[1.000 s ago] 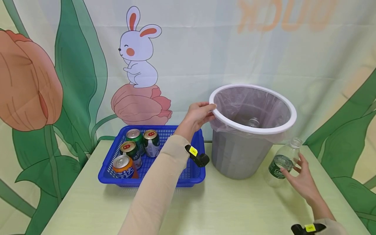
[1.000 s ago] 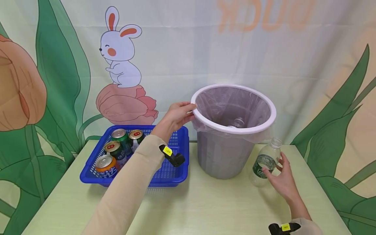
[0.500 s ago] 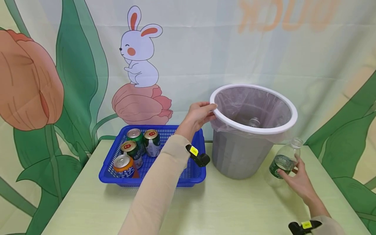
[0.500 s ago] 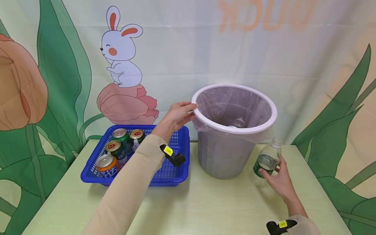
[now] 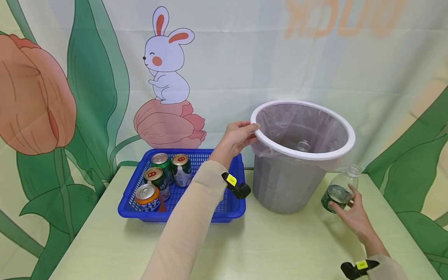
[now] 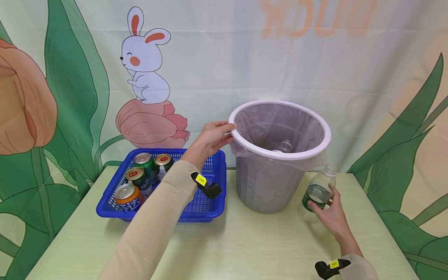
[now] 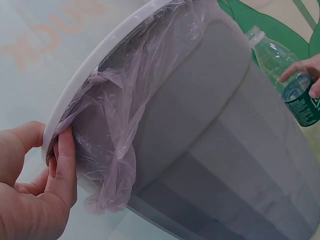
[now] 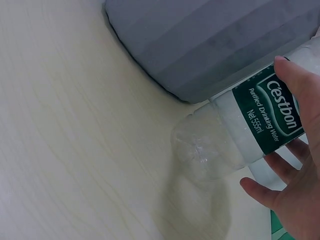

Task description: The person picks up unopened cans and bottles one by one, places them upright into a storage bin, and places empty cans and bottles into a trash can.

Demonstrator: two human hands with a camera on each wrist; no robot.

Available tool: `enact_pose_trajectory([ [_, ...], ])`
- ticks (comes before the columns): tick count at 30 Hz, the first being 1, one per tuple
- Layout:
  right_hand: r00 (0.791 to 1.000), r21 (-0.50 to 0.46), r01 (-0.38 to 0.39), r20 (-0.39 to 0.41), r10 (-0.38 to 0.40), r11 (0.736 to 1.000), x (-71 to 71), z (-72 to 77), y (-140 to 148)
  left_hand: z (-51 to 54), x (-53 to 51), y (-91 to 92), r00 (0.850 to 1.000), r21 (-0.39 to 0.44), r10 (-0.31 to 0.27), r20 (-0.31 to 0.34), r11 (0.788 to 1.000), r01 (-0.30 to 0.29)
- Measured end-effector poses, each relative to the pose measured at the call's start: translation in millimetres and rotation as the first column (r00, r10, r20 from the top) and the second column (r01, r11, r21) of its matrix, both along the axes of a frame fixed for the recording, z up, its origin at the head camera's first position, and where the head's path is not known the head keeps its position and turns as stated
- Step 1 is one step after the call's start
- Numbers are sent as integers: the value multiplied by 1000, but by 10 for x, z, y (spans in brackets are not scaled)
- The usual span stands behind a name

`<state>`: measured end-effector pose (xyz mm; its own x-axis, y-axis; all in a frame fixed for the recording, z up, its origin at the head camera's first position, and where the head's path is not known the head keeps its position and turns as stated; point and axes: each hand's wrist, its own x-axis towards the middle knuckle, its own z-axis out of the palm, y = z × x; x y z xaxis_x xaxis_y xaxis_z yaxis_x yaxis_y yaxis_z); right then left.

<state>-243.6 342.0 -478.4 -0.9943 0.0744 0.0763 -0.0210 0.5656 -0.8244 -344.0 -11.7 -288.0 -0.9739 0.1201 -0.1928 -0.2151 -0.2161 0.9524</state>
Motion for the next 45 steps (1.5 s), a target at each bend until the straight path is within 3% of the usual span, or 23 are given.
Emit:
enact_pose_trajectory([
  [14,1000,-43,4,25,-3,999,-49,-55,-28,0,4,7,1000,-2,5,-3,1000,-5],
  [45,999,35,47,22,-48,998,-44,-15,-57,5,1,12,1000,0,13,5,1000,-13],
])
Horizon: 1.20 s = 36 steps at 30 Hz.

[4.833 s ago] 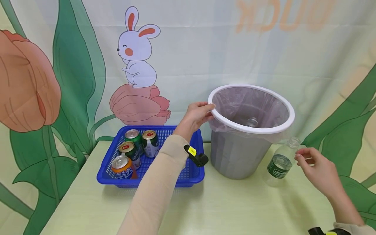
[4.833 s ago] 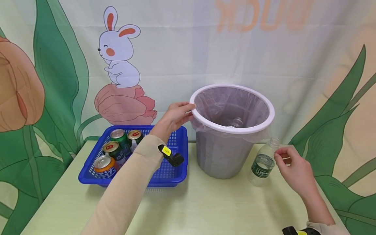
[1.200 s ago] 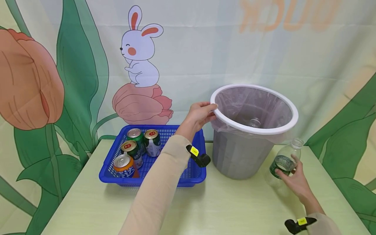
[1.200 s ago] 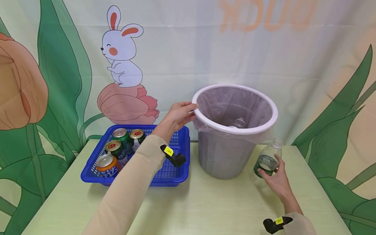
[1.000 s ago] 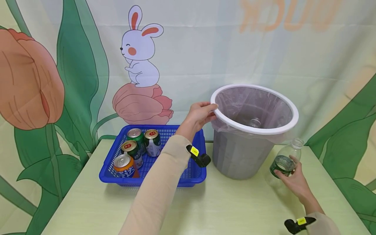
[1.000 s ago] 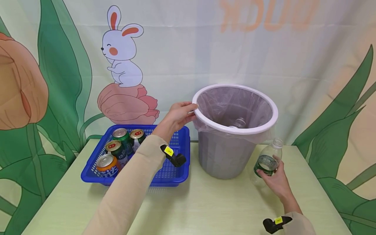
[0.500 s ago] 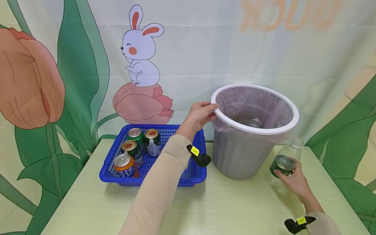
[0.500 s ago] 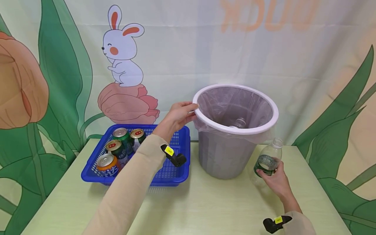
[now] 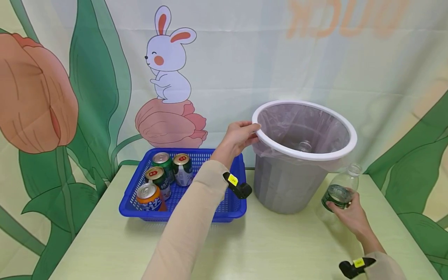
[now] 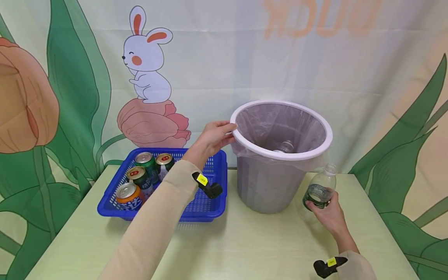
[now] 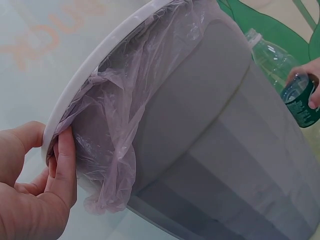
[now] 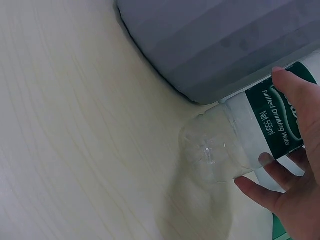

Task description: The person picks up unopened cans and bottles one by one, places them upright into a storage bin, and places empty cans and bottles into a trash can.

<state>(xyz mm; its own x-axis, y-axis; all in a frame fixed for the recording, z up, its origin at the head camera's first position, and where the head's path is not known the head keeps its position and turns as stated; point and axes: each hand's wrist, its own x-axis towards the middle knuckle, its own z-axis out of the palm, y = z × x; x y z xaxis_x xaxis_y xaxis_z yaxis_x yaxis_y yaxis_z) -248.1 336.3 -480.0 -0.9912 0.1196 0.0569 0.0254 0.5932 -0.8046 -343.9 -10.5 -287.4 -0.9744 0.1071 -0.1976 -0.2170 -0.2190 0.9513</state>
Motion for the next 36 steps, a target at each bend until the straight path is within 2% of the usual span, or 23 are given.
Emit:
enact_pose_trajectory([
  [23,1000,101,9,-11,-8,995,67,78,133,-5,0,4,1000,9,0,-3,1000,0],
  [36,999,168,4,-49,5,986,110,222,202,-14,-7,8,1000,12,3,-5,1000,-3],
])
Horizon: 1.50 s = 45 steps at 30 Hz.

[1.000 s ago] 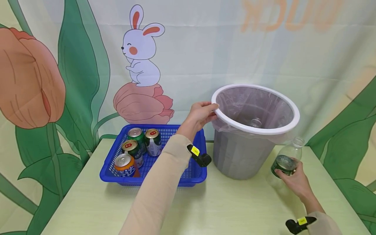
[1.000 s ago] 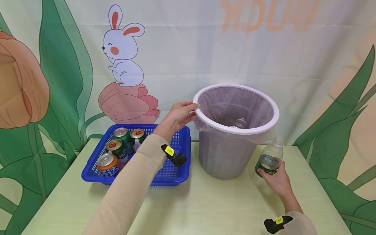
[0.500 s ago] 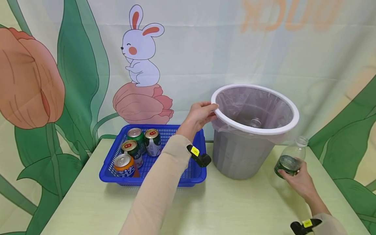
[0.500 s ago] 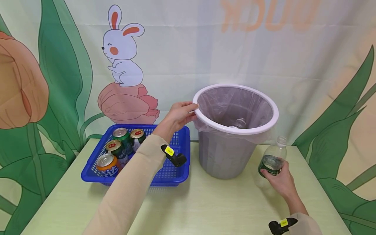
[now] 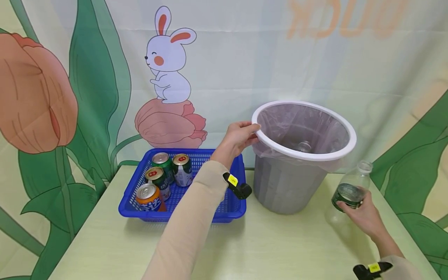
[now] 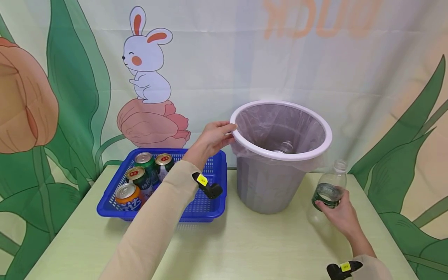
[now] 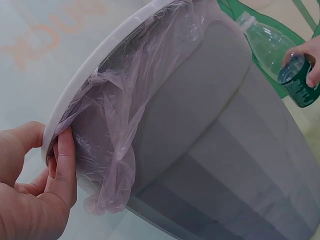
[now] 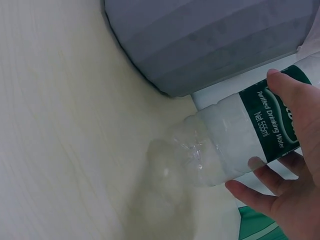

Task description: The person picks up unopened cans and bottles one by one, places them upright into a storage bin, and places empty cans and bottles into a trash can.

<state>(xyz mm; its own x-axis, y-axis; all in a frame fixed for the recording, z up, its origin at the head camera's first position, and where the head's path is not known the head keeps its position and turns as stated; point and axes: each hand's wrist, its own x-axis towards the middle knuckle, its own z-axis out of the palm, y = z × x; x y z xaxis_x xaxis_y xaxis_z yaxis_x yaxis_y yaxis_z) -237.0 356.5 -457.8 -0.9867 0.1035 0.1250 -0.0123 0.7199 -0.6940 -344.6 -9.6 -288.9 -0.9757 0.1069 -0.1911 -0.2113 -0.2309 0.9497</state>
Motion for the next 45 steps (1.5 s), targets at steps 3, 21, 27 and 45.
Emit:
enact_pose_trajectory([
  [3,1000,5,2,-5,-2,1000,7,51,9,4,-4,2,1000,-4,-1,3,1000,1],
  [21,995,0,-101,-7,101,995,-11,284,139,1,-11,9,1000,-10,0,4,1000,0],
  [27,994,52,-104,23,103,993,-3,385,169,4,-15,7,1000,-12,4,6,1000,-4],
  [45,994,150,-105,-18,109,983,10,801,228,-6,-29,4,1000,-18,8,6,1000,-8],
])
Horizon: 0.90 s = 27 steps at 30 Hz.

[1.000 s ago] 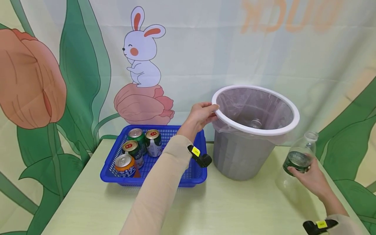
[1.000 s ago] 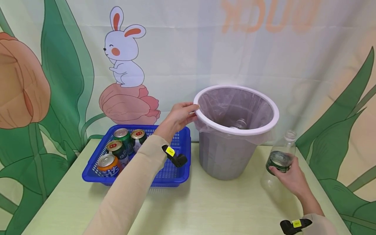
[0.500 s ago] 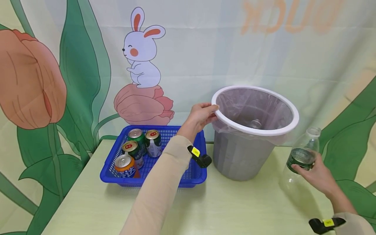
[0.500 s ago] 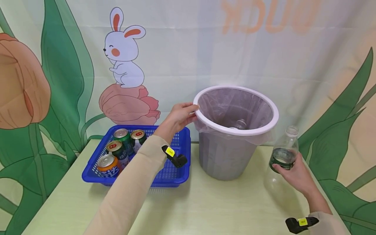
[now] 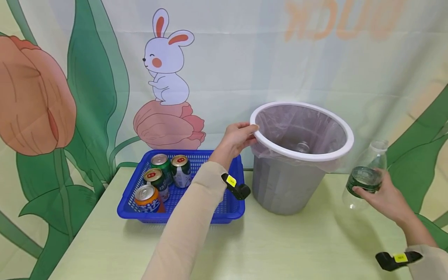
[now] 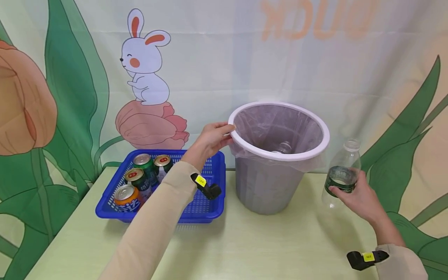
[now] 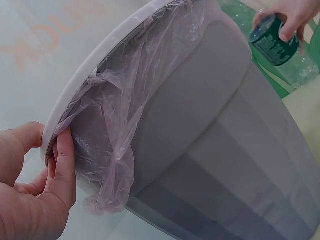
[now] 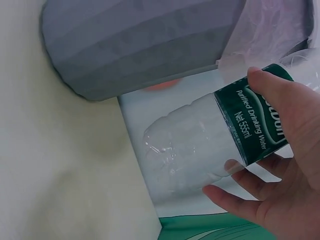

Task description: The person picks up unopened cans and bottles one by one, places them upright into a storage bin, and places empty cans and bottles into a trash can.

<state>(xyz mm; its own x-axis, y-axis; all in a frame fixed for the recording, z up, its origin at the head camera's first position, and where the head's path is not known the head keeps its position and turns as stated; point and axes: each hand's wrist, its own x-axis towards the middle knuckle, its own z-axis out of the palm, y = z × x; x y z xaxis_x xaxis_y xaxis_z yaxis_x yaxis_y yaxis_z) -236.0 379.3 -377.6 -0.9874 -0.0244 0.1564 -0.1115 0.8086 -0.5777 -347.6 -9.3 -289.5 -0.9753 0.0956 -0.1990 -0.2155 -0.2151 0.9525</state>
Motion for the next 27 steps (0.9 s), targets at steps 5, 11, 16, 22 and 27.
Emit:
enact_pose_trajectory([
  [5,1000,39,8,-3,-8,999,-41,122,21,7,8,-3,1000,0,1,-4,1000,-1],
  [11,1000,47,6,-6,-6,999,-69,246,50,10,5,10,1000,8,-2,-7,1000,2],
  [16,1000,73,12,-15,-11,997,-90,325,47,10,13,3,1000,5,-9,-14,1000,9],
  [22,1000,101,23,-11,-22,995,-113,406,42,9,35,-10,999,-13,-20,-27,1000,19],
  [27,1000,111,26,-6,-26,993,-126,474,53,7,36,-11,999,-11,-30,-30,1000,29],
])
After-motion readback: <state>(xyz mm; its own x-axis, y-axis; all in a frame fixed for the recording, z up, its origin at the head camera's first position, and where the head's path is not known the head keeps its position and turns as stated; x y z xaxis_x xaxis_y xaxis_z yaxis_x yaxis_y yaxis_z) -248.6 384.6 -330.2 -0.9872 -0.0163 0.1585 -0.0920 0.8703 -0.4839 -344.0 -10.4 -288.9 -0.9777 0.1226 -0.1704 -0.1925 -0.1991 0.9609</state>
